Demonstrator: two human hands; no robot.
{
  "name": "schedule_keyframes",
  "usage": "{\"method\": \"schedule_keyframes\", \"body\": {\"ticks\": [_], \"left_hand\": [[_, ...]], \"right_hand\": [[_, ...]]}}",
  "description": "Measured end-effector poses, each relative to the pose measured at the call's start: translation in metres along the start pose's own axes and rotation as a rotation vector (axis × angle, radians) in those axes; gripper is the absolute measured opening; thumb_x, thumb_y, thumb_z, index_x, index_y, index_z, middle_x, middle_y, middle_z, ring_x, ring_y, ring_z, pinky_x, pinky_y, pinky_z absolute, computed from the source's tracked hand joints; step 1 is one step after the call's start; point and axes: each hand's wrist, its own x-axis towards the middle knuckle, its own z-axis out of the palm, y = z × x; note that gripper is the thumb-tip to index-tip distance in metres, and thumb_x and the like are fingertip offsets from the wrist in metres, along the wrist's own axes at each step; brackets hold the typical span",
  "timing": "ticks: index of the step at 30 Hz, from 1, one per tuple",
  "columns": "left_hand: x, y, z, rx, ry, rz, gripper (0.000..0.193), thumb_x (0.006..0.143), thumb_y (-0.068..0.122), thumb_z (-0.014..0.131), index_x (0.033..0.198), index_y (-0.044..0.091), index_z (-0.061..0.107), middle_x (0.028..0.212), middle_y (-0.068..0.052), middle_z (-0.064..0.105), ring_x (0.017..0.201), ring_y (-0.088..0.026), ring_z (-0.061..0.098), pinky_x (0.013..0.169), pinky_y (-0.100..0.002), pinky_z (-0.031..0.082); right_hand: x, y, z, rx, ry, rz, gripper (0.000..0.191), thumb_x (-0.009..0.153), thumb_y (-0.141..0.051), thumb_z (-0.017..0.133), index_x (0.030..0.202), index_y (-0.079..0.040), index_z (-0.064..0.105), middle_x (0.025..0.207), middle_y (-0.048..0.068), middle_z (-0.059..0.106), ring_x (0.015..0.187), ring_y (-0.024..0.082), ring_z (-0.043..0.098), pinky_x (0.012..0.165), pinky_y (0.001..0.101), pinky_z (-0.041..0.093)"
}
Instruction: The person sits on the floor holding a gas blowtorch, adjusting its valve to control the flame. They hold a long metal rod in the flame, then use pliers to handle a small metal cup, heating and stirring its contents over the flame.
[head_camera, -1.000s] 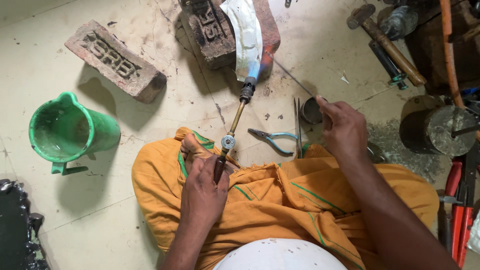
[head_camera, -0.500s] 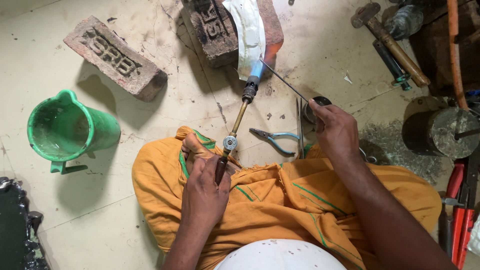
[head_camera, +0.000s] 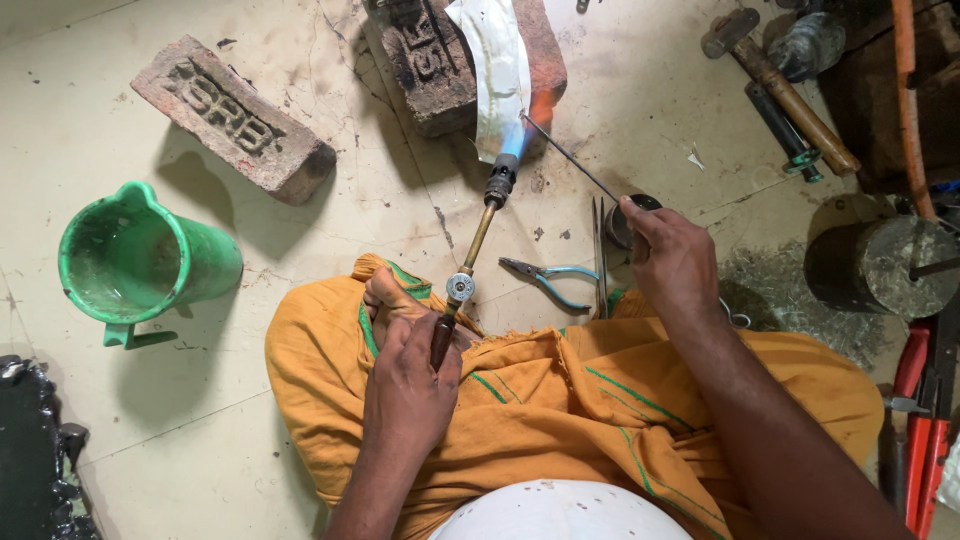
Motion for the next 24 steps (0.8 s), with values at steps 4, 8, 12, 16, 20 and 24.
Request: {"method": "schedule_keyframes", "body": {"ticks": [4,8,12,16,20,24], "left_hand": [[0.001,0.002,-0.002,0.005,-0.031,-0.033,0.039,0.09,0.021,0.068,0.126,0.006,0.063,0.098,-0.014,0.06,0.084,-0.031,0.069,0.073,-0.043,0.057],[0.0,0.002,-0.003,-0.005,0.013,0.03,0.039,0.09,0.019,0.067,0.125,0.004,0.063,0.098,-0.015,0.061,0.083,-0.031,0.069,0.072,-0.043,0.057],[0.0,0.0,-0.001,-0.019,-0.022,-0.028,0.038,0.089,0.018,0.068,0.124,0.004,0.063,0.098,-0.014,0.061,0.082,-0.031,0.069,0.072,-0.044,0.056],[-0.001,-0.005,0.002,-0.032,0.089,0.144,0.041,0.088,0.016,0.069,0.126,0.001,0.06,0.098,-0.017,0.061,0.081,-0.034,0.068,0.07,-0.044,0.056],[-0.004,-0.008,0.006,-0.039,0.117,0.16,0.04,0.088,0.014,0.07,0.125,0.002,0.059,0.099,-0.017,0.061,0.082,-0.034,0.068,0.07,-0.044,0.057],[-0.005,-0.01,0.009,-0.044,0.16,0.212,0.043,0.09,0.013,0.07,0.128,0.001,0.056,0.1,-0.017,0.061,0.083,-0.034,0.068,0.071,-0.044,0.057]], "right_hand": [[0.0,0.001,-0.002,0.045,0.023,-0.007,0.038,0.091,0.002,0.068,0.125,-0.013,0.076,0.096,0.013,0.074,0.082,0.033,0.071,0.076,0.0424,0.057],[0.001,0.004,-0.003,0.051,0.039,-0.029,0.035,0.093,0.002,0.069,0.124,-0.013,0.076,0.096,0.013,0.074,0.082,0.032,0.072,0.077,0.0416,0.058],[0.002,0.005,-0.002,0.061,0.025,-0.011,0.036,0.092,0.002,0.068,0.125,-0.012,0.075,0.096,0.013,0.074,0.082,0.032,0.072,0.076,0.0416,0.057],[0.001,0.006,0.001,0.076,0.027,-0.012,0.035,0.093,0.002,0.067,0.125,-0.012,0.075,0.096,0.014,0.074,0.084,0.033,0.072,0.077,0.042,0.057],[0.001,0.006,0.002,0.064,0.013,0.0,0.037,0.092,0.003,0.066,0.125,-0.012,0.076,0.096,0.014,0.074,0.084,0.033,0.072,0.077,0.0427,0.057],[0.0,0.006,0.002,0.061,0.003,0.007,0.037,0.092,0.002,0.067,0.125,-0.012,0.075,0.096,0.014,0.074,0.084,0.033,0.072,0.077,0.0427,0.057]]}}
